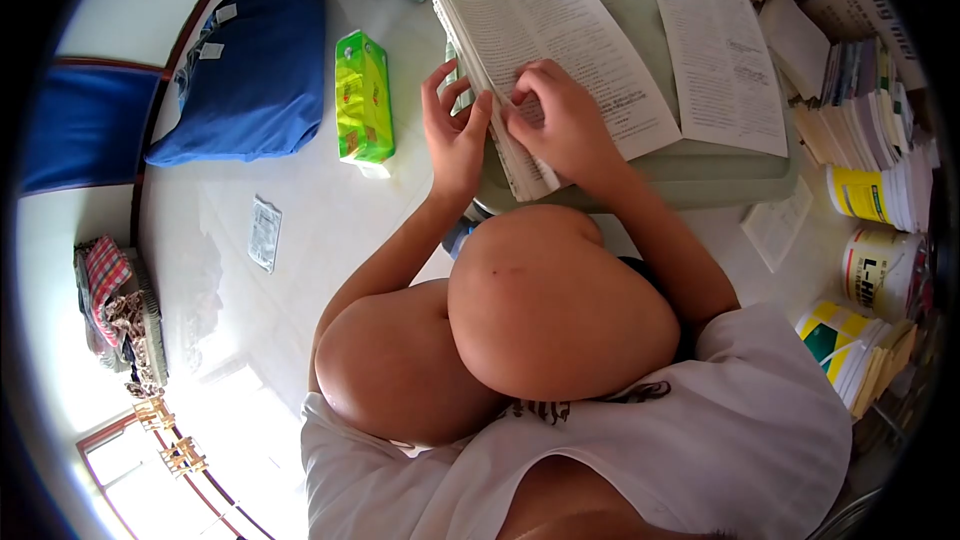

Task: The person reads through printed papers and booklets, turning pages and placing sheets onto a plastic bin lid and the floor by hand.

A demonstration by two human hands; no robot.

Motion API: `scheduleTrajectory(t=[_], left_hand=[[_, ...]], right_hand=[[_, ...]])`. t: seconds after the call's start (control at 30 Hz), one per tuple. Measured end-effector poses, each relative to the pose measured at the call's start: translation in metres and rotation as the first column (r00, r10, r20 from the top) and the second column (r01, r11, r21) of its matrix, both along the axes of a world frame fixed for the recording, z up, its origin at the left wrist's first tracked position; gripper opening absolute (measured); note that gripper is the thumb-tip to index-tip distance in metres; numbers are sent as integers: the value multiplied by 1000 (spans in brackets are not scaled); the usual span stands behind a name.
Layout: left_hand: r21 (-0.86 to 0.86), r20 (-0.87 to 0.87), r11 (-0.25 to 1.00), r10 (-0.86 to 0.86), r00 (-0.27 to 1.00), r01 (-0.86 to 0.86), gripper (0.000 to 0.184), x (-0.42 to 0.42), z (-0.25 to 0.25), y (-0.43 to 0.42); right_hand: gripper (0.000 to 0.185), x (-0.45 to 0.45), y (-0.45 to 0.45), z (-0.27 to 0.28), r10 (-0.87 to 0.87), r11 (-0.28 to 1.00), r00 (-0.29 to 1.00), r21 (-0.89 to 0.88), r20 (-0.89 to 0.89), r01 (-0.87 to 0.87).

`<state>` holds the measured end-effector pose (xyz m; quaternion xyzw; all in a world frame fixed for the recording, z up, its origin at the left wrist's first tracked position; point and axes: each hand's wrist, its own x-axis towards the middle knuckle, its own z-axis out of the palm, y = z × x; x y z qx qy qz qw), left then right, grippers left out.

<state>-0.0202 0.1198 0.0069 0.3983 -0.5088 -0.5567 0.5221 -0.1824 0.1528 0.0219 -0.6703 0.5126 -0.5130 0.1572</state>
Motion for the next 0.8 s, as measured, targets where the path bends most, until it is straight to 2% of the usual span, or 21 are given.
scheduleTrajectory(t=[0.07,0.13,0.17,0.23,0.27,0.3,0.33,0.37,0.4,0.43,0.47,0.53,0.57,0.63,0.67,0.7,0.73,0.77,0.8], left_hand=[[-13,23,1000,0,1000,0,57,-1,1,1],[-28,42,1000,5,999,-4,57,-1,0,1],[-22,40,1000,3,999,-2,57,0,-1,2],[-27,32,1000,9,999,-8,57,1,1,1],[-25,67,1000,6,998,-5,56,2,3,2],[-22,100,1000,0,995,2,55,1,5,2],[-27,88,1000,2,996,0,55,0,4,2],[-24,54,1000,0,999,1,54,-1,2,1],[-21,21,1000,-3,1000,4,53,0,0,2],[-22,10,1000,-6,1000,6,53,0,0,2],[-29,25,1000,-3,1000,3,52,0,0,2],[-40,25,999,-12,1000,13,52,0,0,2],[-36,48,999,-1,999,3,52,0,0,2],[-16,70,1000,9,997,-7,52,-1,3,4],[7,95,1000,3,995,-4,51,0,6,5],[2,93,1000,4,996,-4,51,-1,6,5],[-3,92,1000,7,996,-7,51,-1,5,5],[-6,71,1000,11,997,-11,50,-2,4,5],[-18,65,1000,13,998,-12,50,-2,3,4]], right_hand=[[16,2,-1,-2,6,1000,1000,-15,-4,-6],[16,-2,-4,-2,59,991,998,122,30,-62],[16,-10,-5,2,68,990,997,119,23,-70],[15,-37,-6,18,83,929,944,319,318,-189],[14,-45,-6,17,17,948,820,251,572,-195],[12,-58,-8,16,-69,978,786,196,615,-67],[10,-73,-6,27,-143,972,722,232,677,-25],[9,-86,-11,26,-202,977,694,190,692,94],[11,-96,-11,36,-257,966,602,198,756,164],[11,-108,-8,45,-260,963,539,177,801,201],[11,-122,-8,49,-155,973,483,49,862,224],[11,-145,4,69,-188,924,530,-35,827,382],[11,-155,7,78,-192,919,541,-44,819,393],[13,-174,14,94,-155,814,631,-263,760,518],[13,-184,15,101,-164,806,640,-272,751,525],[13,-191,16,110,-338,700,788,-422,515,576],[13,-195,20,119,-534,623,803,-518,266,586],[14,-199,23,128,-709,515,703,-642,55,569],[14,-197,27,131,-716,510,697,-647,46,567]])
